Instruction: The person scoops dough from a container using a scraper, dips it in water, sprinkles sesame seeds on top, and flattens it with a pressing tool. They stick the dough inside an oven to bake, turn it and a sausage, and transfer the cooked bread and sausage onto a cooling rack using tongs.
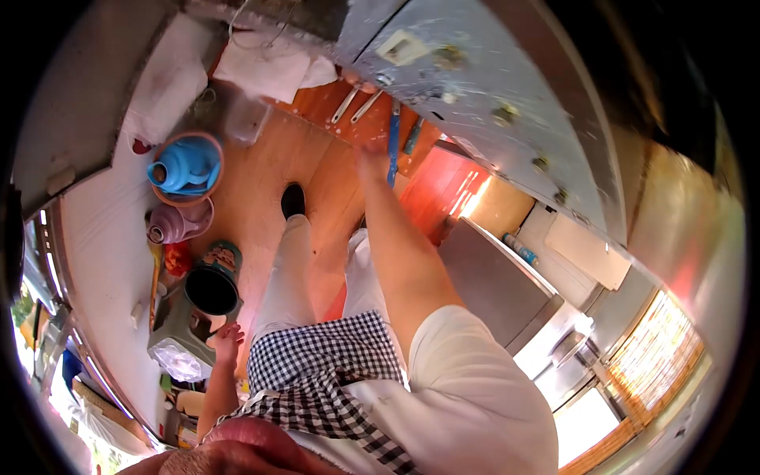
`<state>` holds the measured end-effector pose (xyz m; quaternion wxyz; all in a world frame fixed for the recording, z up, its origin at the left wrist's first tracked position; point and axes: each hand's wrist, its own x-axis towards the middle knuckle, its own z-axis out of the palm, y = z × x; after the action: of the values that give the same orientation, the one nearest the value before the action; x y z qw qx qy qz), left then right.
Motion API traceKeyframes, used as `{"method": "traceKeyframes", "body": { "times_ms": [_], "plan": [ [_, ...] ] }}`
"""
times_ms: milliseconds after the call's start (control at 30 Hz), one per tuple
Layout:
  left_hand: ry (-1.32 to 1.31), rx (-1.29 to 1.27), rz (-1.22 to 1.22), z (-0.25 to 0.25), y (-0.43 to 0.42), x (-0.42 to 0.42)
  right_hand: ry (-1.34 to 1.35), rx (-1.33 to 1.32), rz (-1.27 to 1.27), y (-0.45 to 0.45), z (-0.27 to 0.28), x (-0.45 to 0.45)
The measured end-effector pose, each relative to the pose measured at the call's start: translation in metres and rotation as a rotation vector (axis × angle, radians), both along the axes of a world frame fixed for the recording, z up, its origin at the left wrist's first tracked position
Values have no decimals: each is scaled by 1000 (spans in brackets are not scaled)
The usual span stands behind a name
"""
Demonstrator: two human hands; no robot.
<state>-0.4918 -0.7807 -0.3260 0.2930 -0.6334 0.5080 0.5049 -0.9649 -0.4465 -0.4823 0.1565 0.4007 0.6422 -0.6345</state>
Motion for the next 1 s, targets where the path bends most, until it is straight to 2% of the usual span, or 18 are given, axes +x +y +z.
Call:
{"method": "traceKeyframes", "body": {
  "times_ms": [33,67,133,233,267,367,433,533,567,600,633,733,767,800,833,900,1000],
  "plan": [
    [9,-11,-36,5,-2,-11,-98,70,139,8,25,27],
    [21,-21,-76,10,-4,-23,-147,-71,97,28,34,57],
    [98,-38,-95,8,-16,-33,-153,-161,130,59,63,116],
    [204,-24,-71,21,-30,-69,-176,37,222,87,141,170],
    [249,63,-119,12,-46,-72,-210,109,206,104,167,180],
    [220,-37,-260,38,-48,-133,-70,463,437,149,266,192],
    [286,94,-297,39,-69,-172,125,646,324,176,313,203],
    [346,69,-451,73,-75,-214,199,599,118,202,379,202],
    [376,179,-513,63,-74,-266,223,605,-33,218,410,219],
    [377,258,-465,47,-89,-271,257,583,-69,225,431,215],
    [378,332,-463,55,-80,-296,273,610,-122,238,445,228],
    [383,-59,-583,89,-10,-330,301,704,-246,279,487,283],
    [518,121,-909,34,-43,-356,280,754,-300,294,485,303],
    [711,298,-1171,32,-31,-369,259,802,-354,316,488,330],
    [705,280,-1203,24,-20,-379,235,803,-428,332,490,354],
    [719,253,-1273,46,41,-376,186,806,-556,367,500,407],
    [934,324,-1505,64,118,-364,170,693,-811,423,486,489]
  ]
}}
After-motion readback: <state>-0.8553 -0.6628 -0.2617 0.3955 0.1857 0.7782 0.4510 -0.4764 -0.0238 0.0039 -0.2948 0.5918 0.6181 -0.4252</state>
